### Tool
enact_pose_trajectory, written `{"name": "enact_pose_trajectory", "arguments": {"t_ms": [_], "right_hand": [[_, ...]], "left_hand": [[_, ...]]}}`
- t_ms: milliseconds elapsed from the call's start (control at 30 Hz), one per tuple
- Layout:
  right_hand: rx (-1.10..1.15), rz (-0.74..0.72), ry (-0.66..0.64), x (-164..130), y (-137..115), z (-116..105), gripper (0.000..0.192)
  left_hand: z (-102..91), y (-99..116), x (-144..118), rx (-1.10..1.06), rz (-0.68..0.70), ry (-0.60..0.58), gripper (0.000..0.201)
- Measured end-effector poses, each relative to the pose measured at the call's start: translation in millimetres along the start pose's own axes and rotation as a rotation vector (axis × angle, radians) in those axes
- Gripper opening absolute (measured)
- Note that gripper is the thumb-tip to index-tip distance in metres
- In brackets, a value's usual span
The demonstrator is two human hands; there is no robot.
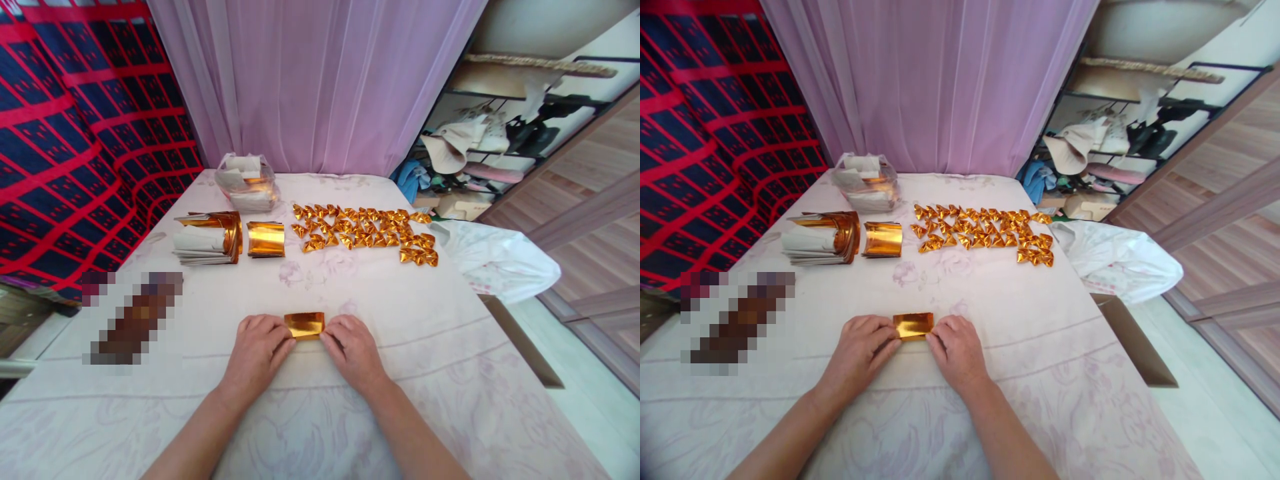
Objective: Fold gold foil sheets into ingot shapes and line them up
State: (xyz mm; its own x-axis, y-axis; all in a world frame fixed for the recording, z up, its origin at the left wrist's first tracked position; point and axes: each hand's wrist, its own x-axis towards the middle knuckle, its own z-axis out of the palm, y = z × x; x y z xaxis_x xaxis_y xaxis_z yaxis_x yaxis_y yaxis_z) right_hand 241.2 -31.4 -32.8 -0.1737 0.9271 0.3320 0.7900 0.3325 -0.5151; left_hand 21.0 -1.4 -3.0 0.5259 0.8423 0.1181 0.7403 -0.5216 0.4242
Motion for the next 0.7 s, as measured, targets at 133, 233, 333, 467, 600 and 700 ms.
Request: {"name": "enact_pose_trajectory", "arguments": {"t_ms": [133, 233, 333, 467, 600, 700], "right_hand": [[-0.028, 0.013, 0.027, -0.2, -1.3, 3.4, 0.022], [-0.063, 0.028, 0.051, -0.1, -3.3, 4.4, 0.024], [-0.067, 0.039, 0.077, -0.2, -5.1, 3.7, 0.022], [-0.068, 0.069, 0.089, -0.5, -4.9, 3.4, 0.021], [-0.114, 0.097, 0.099, 0.8, -3.9, 5.5, 0.024], [-0.139, 0.103, 0.089, 2.0, -4.3, 6.6, 0.023]], "left_hand": [[6.8, -3.2, 0.5, -0.019, -0.042, 0.095, 0.016], [10.6, -1.9, 3.4, -0.020, -0.085, 0.116, 0.017], [11.9, 0.9, 6.3, -0.012, -0.127, 0.115, 0.016], [11.7, 3.3, 7.0, -0.003, -0.151, 0.122, 0.015], [11.8, 3.7, 6.2, -0.003, -0.160, 0.127, 0.012], [11.9, 3.6, 6.4, -0.010, -0.167, 0.118, 0.011]]}}
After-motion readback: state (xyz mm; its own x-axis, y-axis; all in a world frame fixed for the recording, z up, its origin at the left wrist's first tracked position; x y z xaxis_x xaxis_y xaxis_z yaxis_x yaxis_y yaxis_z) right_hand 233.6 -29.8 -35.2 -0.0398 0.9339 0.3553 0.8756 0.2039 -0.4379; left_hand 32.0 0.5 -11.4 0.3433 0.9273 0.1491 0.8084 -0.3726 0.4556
